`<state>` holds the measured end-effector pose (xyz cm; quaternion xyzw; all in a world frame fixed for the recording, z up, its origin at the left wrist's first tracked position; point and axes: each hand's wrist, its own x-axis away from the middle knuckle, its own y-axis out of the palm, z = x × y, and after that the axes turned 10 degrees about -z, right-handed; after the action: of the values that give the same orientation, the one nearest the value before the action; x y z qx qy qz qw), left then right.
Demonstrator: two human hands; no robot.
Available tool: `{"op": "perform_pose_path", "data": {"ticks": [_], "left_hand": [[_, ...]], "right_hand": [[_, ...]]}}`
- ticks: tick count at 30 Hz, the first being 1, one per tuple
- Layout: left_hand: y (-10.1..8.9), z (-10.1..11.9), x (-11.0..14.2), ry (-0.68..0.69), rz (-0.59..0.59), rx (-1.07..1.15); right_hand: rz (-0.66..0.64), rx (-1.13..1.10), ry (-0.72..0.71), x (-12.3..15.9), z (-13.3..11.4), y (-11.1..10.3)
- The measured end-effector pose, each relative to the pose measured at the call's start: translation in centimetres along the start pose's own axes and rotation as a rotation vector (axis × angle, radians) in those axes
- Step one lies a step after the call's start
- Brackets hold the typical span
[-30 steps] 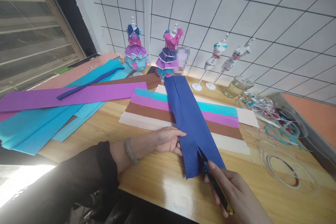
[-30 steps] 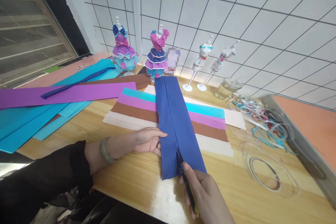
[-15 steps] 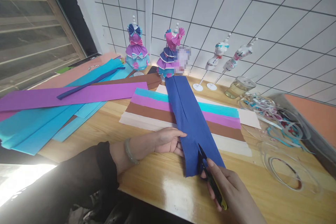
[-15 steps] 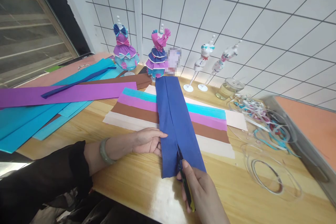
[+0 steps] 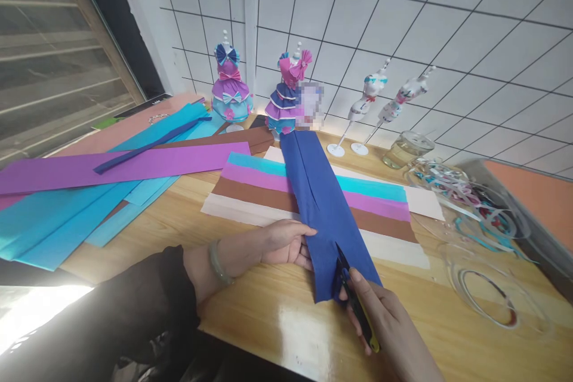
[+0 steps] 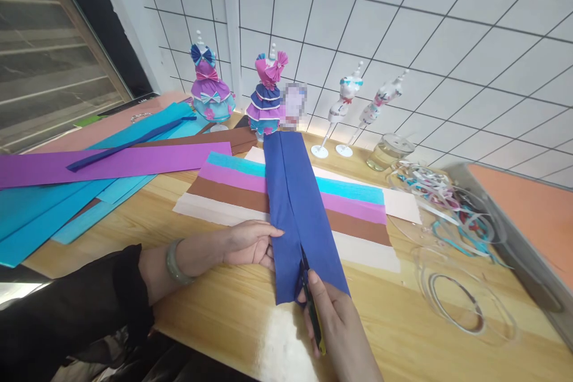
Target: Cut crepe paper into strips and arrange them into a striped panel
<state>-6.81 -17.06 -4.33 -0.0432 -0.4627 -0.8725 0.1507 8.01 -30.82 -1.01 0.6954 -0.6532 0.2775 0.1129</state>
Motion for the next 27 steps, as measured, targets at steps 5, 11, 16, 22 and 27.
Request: {"op": "perform_pose_path", "data": {"ticks": [5,11,16,22,27], "left_hand": [[0.02,-0.03,-0.01,0.016,0.018,-0.002],[0.27,0.03,0.01,0.012,0.032,0.011],[0.63,0.17,0.11,-0.002,0.043,0.02],[0.65,0.15,0.14,0.007,0.044,0.015],[0.6,0.16,0.12,0.005,0.034,0.01]], "right_hand": [[-0.01,0.019,-0.008,-0.04,0.16,-0.13],[0.011,-0.015,0.017,-0.17,0.16,0.17],[0.022,-0.045,0.027,-0.34,0.36,0.32],[0.045,-0.038,0.04,-0.34,0.25,0.44],[0.07,-0.04,0.054,-0.45,0.47,0.54]]}}
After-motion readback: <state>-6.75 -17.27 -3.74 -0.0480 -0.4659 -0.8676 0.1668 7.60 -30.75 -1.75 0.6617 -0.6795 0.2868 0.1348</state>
